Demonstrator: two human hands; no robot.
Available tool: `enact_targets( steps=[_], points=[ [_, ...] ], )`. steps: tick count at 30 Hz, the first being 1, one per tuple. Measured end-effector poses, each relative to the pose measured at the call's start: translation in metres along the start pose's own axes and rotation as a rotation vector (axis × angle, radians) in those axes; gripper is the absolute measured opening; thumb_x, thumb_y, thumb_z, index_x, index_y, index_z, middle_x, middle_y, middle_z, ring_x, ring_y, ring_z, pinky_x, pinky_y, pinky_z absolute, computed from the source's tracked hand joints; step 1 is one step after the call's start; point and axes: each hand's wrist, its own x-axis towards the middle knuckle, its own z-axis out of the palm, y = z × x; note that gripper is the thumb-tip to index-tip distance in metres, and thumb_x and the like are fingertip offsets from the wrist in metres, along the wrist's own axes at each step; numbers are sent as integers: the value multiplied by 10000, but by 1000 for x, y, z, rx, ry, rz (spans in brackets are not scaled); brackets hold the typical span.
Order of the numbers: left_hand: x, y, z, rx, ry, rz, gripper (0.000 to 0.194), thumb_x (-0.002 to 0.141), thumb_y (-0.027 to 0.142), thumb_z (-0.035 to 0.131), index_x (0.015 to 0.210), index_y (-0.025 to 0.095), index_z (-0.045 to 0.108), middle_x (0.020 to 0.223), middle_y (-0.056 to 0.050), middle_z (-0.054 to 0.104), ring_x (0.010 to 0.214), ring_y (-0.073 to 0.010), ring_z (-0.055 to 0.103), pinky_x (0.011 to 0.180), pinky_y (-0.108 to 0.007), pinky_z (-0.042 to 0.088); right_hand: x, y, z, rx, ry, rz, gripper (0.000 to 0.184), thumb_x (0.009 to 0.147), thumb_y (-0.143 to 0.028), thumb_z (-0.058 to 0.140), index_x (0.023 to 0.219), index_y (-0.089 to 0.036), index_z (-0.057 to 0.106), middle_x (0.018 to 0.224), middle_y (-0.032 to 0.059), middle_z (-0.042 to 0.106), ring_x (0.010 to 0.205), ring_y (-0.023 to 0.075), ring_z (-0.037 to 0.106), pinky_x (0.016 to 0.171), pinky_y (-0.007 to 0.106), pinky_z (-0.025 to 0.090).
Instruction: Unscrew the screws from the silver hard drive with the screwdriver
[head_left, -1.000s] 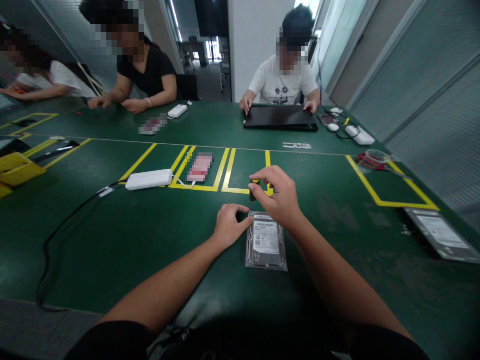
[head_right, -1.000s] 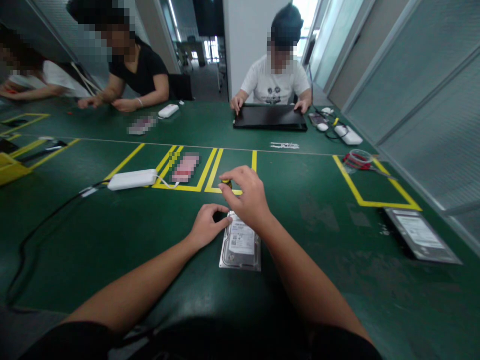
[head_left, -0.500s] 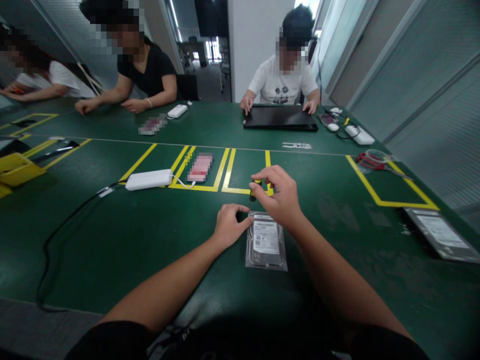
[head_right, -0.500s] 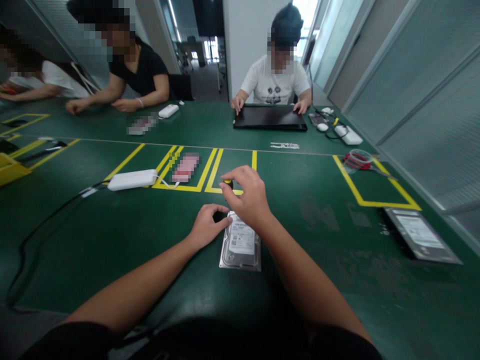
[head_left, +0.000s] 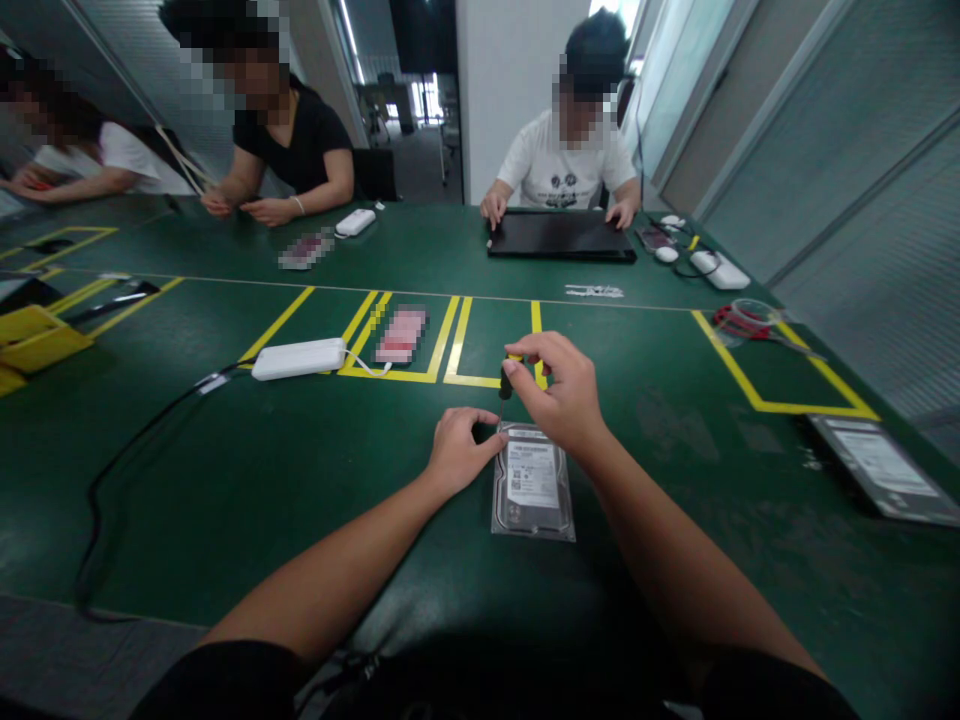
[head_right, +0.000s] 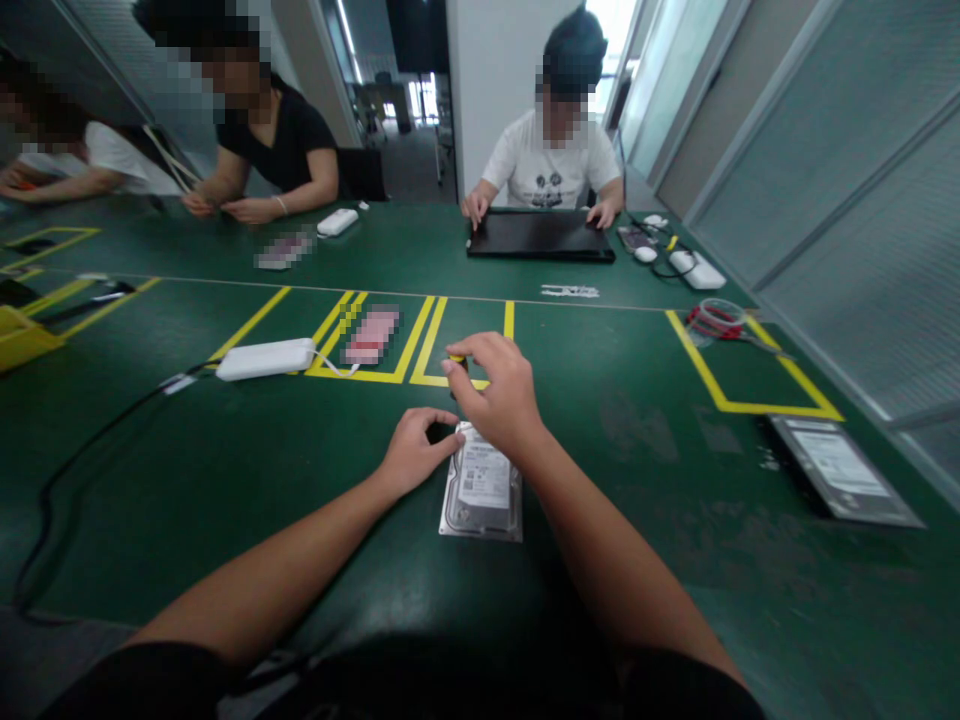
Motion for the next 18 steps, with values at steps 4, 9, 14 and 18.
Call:
enact_targets(
  steps=[4,9,14,18],
  points=[
    [0,0,0,-2,8,-3,228,776,351,734,959,218,710,1013,-20,727,1019,-239,608,927,-387,460,0,0,0,1,3,-4,113,877,-204,586,943,-193,677,925,34,695,815,150,604,724,320,464],
    [0,1,0,-2,-9,-21,234,771,356,737,958,216,717,1012,-21,732,1008,-236,611,932,-382,461,0,-1,-1,-29,17,28,81,820,-243,676,873,-183,659,837,19,646,753,142,551,685,301,451],
    [0,0,0,1,-2,-20,235,764,349,742,955,214,717,1010,-23,734,1008,-238,615,934,-391,466,-1,-2,0,-12,7,31,111,876,-224,574,925,-193,668,896,34,681,797,153,585,715,324,459],
    [1,0,0,0,3,-16,233,765,350,743,954,215,717,1007,-26,733,1005,-234,622,934,-389,471,0,-3,0,-12,-4,43,101,868,-244,586,919,-205,664,896,26,689,772,149,586,703,321,455]
  ],
)
